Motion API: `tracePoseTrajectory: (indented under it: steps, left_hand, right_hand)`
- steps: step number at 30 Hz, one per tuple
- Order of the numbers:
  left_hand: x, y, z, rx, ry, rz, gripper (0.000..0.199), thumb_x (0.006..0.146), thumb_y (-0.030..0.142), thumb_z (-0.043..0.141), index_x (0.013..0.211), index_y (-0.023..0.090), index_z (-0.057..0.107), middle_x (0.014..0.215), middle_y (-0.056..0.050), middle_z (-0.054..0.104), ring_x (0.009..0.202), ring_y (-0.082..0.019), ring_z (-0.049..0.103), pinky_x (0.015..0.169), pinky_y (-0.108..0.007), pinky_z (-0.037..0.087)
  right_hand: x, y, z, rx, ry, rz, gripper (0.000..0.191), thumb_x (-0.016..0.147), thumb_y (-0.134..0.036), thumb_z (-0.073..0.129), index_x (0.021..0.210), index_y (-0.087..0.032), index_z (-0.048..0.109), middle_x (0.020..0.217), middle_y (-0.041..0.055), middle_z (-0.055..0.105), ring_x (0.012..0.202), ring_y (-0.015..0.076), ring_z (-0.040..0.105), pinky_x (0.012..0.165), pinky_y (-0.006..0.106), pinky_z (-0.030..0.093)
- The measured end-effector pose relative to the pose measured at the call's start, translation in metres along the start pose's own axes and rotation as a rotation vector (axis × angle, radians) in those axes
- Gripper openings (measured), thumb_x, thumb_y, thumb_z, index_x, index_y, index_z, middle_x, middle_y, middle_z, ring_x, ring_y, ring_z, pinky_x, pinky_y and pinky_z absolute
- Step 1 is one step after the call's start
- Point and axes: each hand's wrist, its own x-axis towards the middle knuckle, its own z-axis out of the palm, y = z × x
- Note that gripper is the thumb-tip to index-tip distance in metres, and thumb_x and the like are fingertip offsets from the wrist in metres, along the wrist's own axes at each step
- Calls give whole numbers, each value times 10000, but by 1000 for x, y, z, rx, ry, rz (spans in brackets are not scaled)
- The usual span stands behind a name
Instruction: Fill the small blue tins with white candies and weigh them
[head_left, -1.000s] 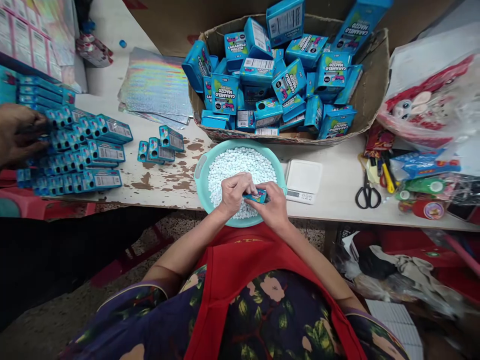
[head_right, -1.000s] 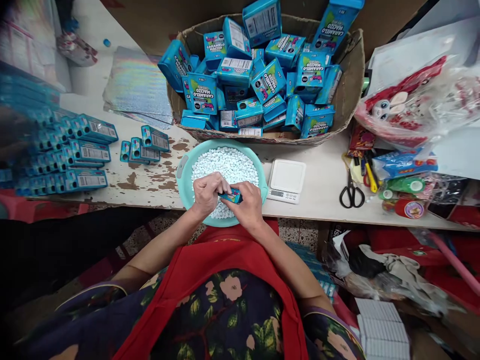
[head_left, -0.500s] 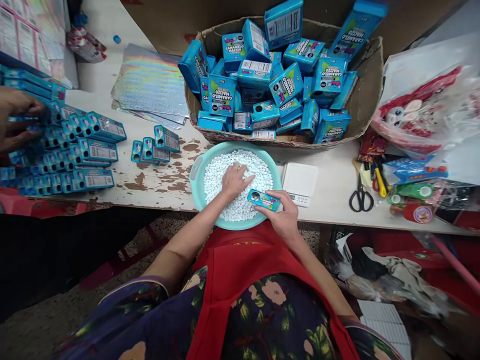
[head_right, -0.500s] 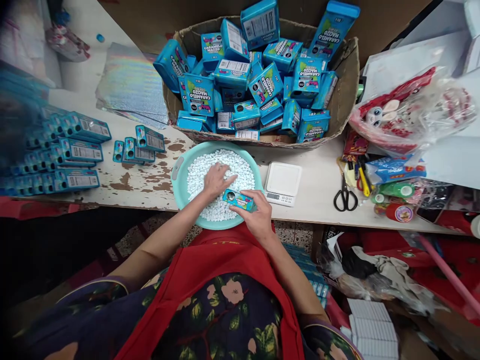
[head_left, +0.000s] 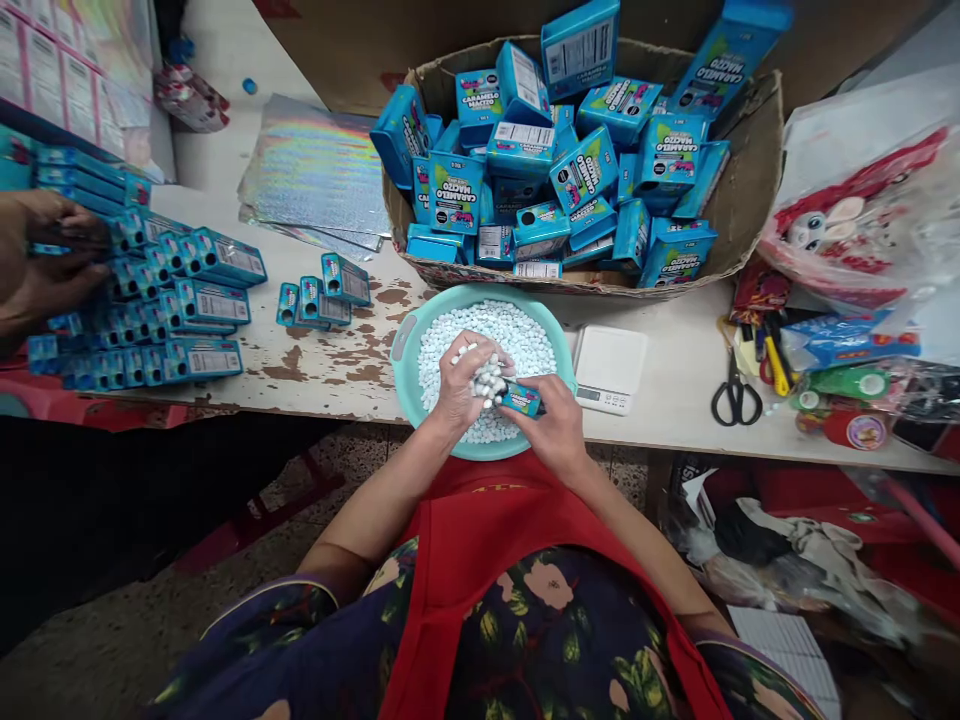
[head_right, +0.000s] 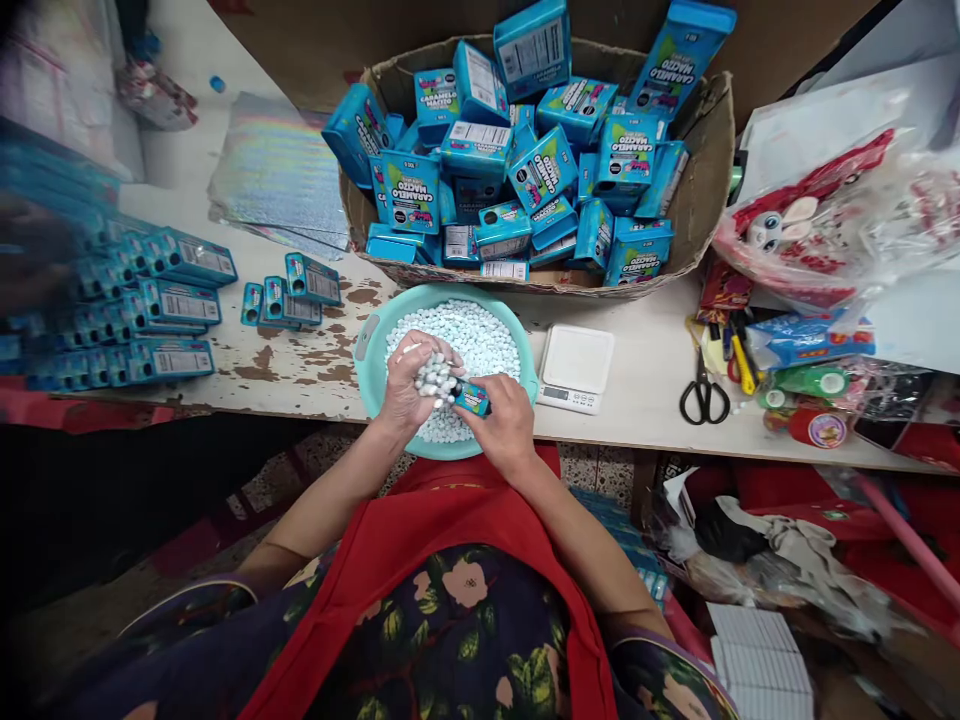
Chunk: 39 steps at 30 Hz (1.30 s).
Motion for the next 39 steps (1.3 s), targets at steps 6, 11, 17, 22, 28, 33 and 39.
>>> tracePoseTrajectory:
  steps: [6, 11, 17, 22, 28, 33, 39]
  left_hand:
    - [1, 3, 6, 6, 77, 90, 239, 773, 377, 643, 744, 195, 492, 674, 12, 585, 612, -137, 631, 576, -275, 533]
    - [-4, 12, 11, 82, 56, 141, 271, 773, 403, 656, 718, 198, 488, 666, 14, 569, 597, -130, 613, 565, -276, 521]
    - [-9, 19, 17, 96, 18, 207, 252, 780, 385, 682, 742, 197, 519, 668, 7, 584, 576, -133, 604, 552, -284, 511]
    - [-11, 19, 18, 111, 6, 296, 179, 809, 316, 666, 756, 190, 551, 657, 7, 607, 578, -130, 610, 552, -269, 500]
    - [-10, 14, 17, 160, 35, 370, 170, 809, 296, 663, 739, 179, 561, 636, 11, 615, 563, -127, 610, 576, -277, 509]
    - [-10, 11, 19, 210, 87, 372, 195, 804, 321, 671, 730, 180, 559, 609, 18, 599, 546, -122, 601, 575, -271, 516]
    - [-12, 9, 24, 195, 90, 334, 227, 826, 356, 645, 729, 175, 550, 623, 16, 593, 530, -112, 594, 555, -258, 511]
  right_hand:
    - [3, -12, 5, 30, -2, 2, 238, 777, -299, 707, 988, -248, 609, 938, 45, 650, 909, 240, 626, 784, 377, 492]
    - [5, -20, 4, 96, 30, 11, 214, 761, -284, 702, 948, -243, 608, 891, 26, 639, 859, 218, 627, 760, 354, 491]
    - [6, -25, 2, 137, 54, 35, 231, 753, -305, 730, 946, -247, 616, 897, 23, 650, 868, 214, 633, 777, 357, 492]
    - [7, -24, 0, 165, 79, 2, 269, 749, -293, 753, 979, -242, 622, 918, 25, 664, 889, 215, 640, 781, 359, 490]
    - [8, -25, -1, 175, 86, -9, 274, 739, -275, 771, 971, -233, 631, 914, 29, 675, 890, 219, 644, 790, 369, 486]
    - [9, -28, -4, 163, 95, -10, 259, 742, -287, 766, 961, -245, 633, 909, 21, 684, 877, 212, 643, 790, 371, 479]
    - [5, -24, -4, 135, 110, -8, 276, 734, -300, 778, 956, -240, 624, 904, 20, 683, 865, 209, 648, 782, 363, 471]
